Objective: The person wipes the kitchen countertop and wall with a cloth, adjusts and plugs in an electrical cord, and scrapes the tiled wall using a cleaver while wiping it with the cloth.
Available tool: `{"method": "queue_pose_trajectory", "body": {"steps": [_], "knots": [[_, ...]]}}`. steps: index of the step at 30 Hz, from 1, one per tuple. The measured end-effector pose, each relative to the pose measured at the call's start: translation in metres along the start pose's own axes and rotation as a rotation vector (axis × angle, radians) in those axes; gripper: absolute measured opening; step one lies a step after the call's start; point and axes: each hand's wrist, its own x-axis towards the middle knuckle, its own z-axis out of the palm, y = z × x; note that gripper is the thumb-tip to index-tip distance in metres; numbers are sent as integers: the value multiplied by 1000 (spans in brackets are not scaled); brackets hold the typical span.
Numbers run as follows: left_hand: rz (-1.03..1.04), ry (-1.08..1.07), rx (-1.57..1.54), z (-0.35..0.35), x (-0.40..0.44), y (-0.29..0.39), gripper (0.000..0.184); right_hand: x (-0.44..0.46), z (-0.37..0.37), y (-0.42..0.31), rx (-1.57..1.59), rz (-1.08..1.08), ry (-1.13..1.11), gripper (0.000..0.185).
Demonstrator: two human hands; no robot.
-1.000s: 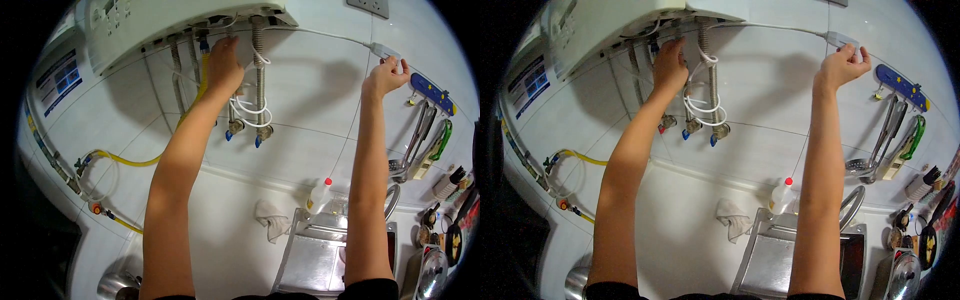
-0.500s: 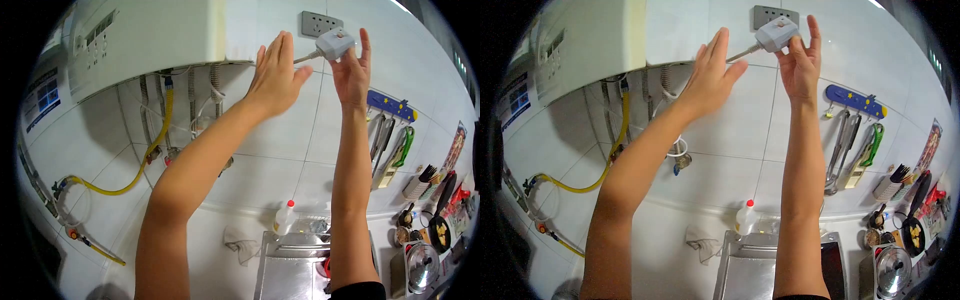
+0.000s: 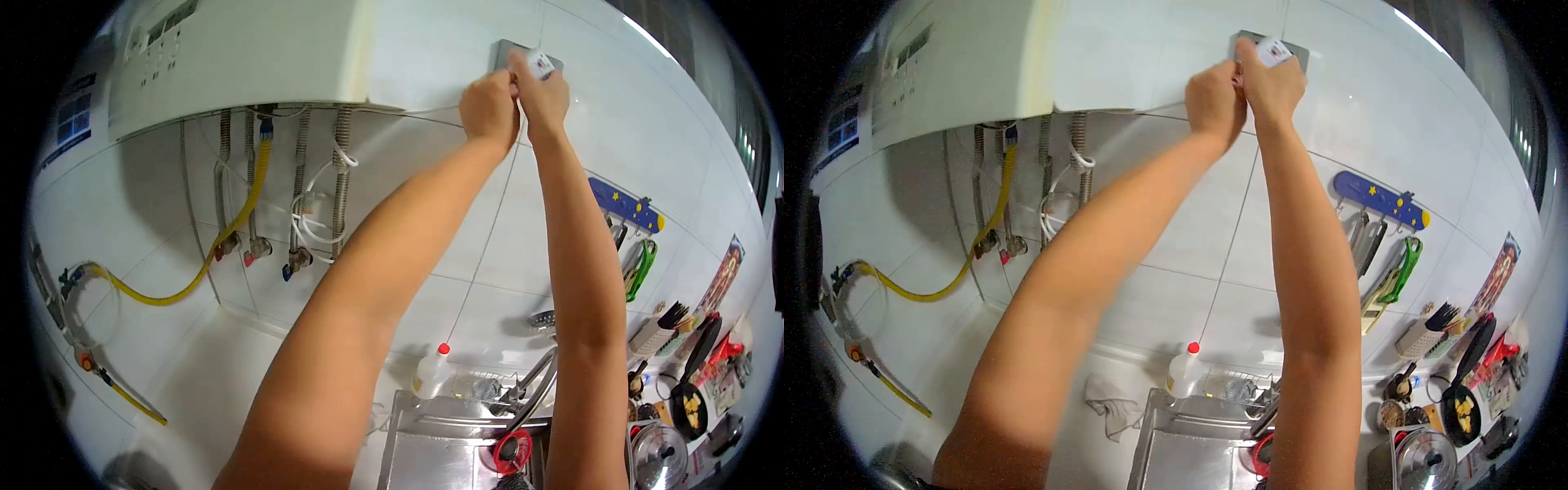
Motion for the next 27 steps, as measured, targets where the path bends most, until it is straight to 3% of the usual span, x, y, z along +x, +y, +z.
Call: {"method": "queue_pose_trajectory", "body": {"steps": [2,4,7,10,16,19,22,27], "knots": [[76,-131,-29,0,-10,-9,8,9,6,13,-35,47,43,58],[279,-333,90,-5,-18,-16,21,12,2,19,-40,112,37,56],[460,-220,215,-28,-35,-18,38,15,2,44,78,42,87,42],[422,-229,429,-73,-37,-40,45,13,2,50,61,-51,39,34],[731,-277,731,-116,-32,-77,35,20,8,49,-51,-147,-50,38],[708,-299,999,-93,-32,-83,23,16,6,41,-82,-149,-56,41],[736,-350,899,-83,-20,-80,12,20,4,37,-126,-132,-100,44],[733,-262,850,-82,-23,-77,5,28,0,43,-73,-26,-154,48]]}}
